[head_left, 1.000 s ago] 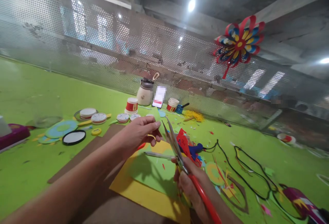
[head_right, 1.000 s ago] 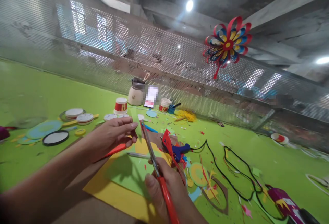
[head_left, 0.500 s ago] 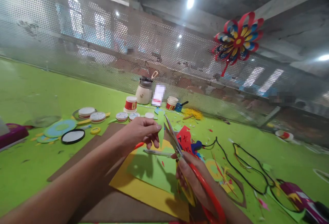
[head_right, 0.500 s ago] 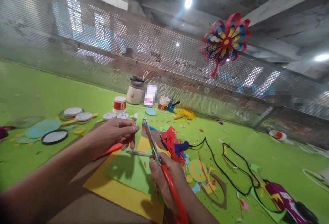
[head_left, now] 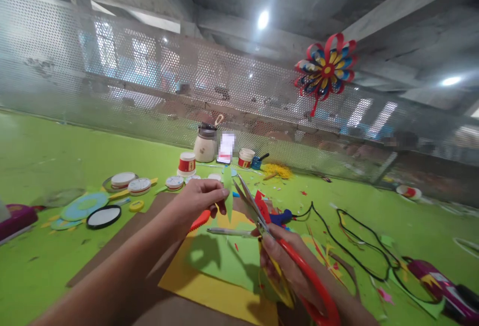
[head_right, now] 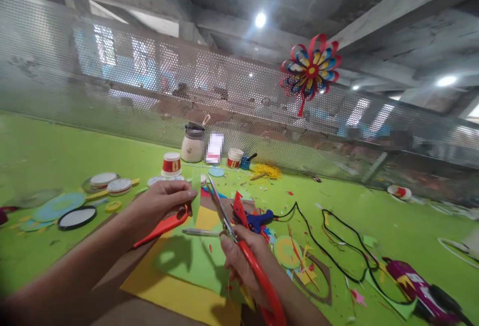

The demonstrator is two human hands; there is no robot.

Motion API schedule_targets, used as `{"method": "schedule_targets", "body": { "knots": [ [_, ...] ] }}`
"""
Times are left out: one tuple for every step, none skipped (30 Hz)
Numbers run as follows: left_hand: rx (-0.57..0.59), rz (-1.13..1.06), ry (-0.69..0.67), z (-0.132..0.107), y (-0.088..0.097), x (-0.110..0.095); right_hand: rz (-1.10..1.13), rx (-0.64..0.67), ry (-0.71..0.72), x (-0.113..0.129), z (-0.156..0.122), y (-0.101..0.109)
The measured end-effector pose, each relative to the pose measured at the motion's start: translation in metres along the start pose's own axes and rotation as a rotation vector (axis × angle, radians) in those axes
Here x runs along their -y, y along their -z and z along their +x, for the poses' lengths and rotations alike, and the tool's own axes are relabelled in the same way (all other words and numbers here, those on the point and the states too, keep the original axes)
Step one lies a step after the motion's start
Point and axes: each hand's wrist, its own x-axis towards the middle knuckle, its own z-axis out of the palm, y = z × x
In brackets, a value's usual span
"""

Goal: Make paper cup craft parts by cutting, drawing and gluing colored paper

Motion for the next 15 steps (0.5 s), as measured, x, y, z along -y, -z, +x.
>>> {"method": "schedule_targets", "body": {
  "knots": [
    [-0.019,0.018,-0.045,-0.001,0.0,-0.001,-0.014,-0.001,-0.013,0.001,0.0,0.002],
    [-0.036,0.032,-0.092,-0.003,0.0,-0.003,-0.046,0.017,-0.02,0.001,0.001,0.004],
    [-0.051,0.036,-0.14,-0.005,-0.001,-0.004,-0.106,0.037,-0.02,0.001,0.002,0.006],
    [-0.059,0.034,-0.186,-0.007,-0.001,-0.005,-0.201,0.029,-0.004,0.0,0.003,0.007],
    [-0.063,0.03,-0.227,-0.009,-0.001,-0.007,-0.311,0.007,0.014,-0.001,0.004,0.007],
    [-0.06,0.033,-0.26,-0.011,-0.001,-0.008,-0.421,-0.014,0.023,-0.002,0.004,0.006],
    [-0.054,0.044,-0.288,-0.013,-0.001,-0.009,-0.517,-0.028,0.019,-0.004,0.004,0.004],
    [-0.039,0.06,-0.309,-0.015,-0.001,-0.01,-0.595,-0.03,0.007,-0.006,0.004,0.001],
    [-0.02,0.071,-0.32,-0.016,-0.001,-0.01,-0.657,-0.02,-0.003,-0.007,0.003,-0.002],
    [0.007,0.074,-0.319,-0.017,-0.001,-0.009,-0.706,0.001,-0.004,-0.009,0.002,-0.005],
    [0.039,0.067,-0.306,-0.017,-0.001,-0.009,-0.742,0.027,0.002,-0.011,0.001,-0.008],
    [0.072,0.051,-0.285,-0.017,-0.001,-0.007,-0.768,0.055,0.013,-0.013,-0.001,-0.011],
    [0.101,0.029,-0.262,-0.016,-0.001,-0.006,-0.788,0.08,0.027,-0.014,-0.002,-0.013],
    [0.123,0.006,-0.242,-0.015,-0.001,-0.004,-0.804,0.102,0.043,-0.016,-0.003,-0.014],
    [0.135,-0.014,-0.227,-0.014,-0.002,-0.003,-0.815,0.126,0.053,-0.017,-0.004,-0.014]
  ]
}}
